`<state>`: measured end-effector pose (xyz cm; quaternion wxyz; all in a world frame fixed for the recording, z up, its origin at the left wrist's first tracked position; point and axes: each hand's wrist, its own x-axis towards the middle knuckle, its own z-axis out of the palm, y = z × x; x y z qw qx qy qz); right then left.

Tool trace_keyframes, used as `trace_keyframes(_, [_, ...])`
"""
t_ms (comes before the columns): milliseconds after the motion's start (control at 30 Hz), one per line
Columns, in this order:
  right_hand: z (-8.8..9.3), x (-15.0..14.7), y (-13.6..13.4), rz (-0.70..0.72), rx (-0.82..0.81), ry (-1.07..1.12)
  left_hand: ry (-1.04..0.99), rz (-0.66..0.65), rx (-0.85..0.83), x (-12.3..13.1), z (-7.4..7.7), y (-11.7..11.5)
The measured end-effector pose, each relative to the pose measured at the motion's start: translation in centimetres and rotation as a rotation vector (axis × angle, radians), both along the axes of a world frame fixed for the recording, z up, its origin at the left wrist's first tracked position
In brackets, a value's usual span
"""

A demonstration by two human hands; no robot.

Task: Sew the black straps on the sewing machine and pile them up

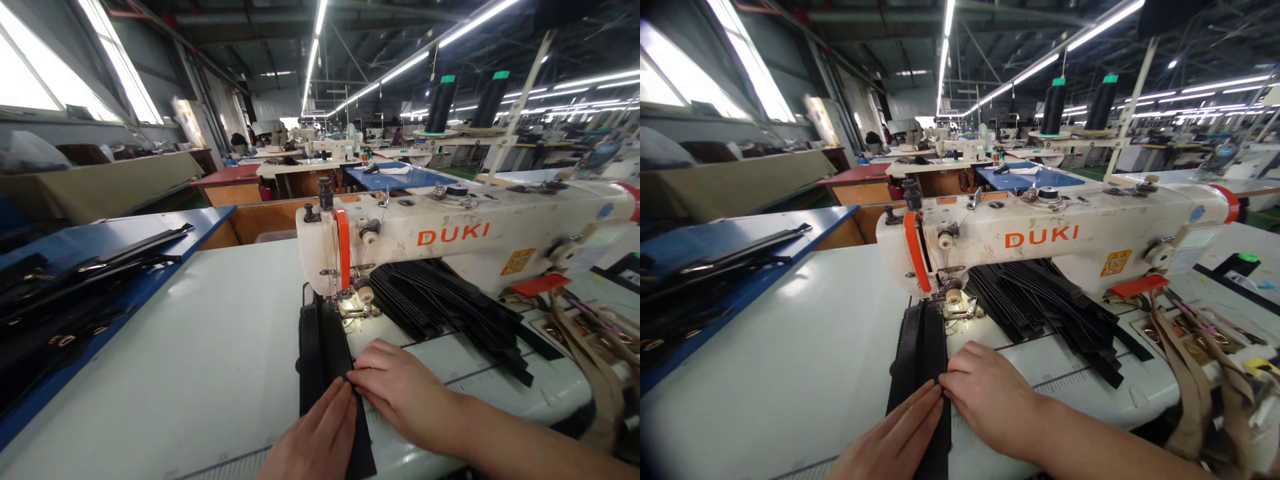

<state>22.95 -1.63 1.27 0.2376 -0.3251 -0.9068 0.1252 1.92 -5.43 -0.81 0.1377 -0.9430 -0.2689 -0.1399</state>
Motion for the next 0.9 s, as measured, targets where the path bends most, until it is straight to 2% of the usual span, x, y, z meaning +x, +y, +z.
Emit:
trace_keyframes(133, [0.1,-0.1,0.4,0.014,0.031,-0.091,0.056,-0.048,0.06,-0.1,0.9,0.3])
trace_keyframes(267, [0.2,0.0,0.5,0.034,0.038,-0.102,0.052,-0.036,0.12,-0.1,0.8,0.6])
trace_keyframes(400, [0.1,0.0,1.2,0.038,0.07,-0.092,0.037,-0.035,0.026,-0.1,0.7,0.9])
trace_keyframes(533, [0.2,-0.2,2.6,0.02,0.148,-0.105,-0.031,0.008,-0.072,0.2,1.4,1.7])
trace_keyframes(733, [0.6,-0.8,4.8,-0.025,0.16,-0.16,-0.151,0.059,-0.117,0.6,2.3,3.7])
trace_keyframes(900, [0.5,-0.7,4.4,-0.073,0.135,-0.141,-0.112,0.063,-0.104,0.3,2.7,4.0])
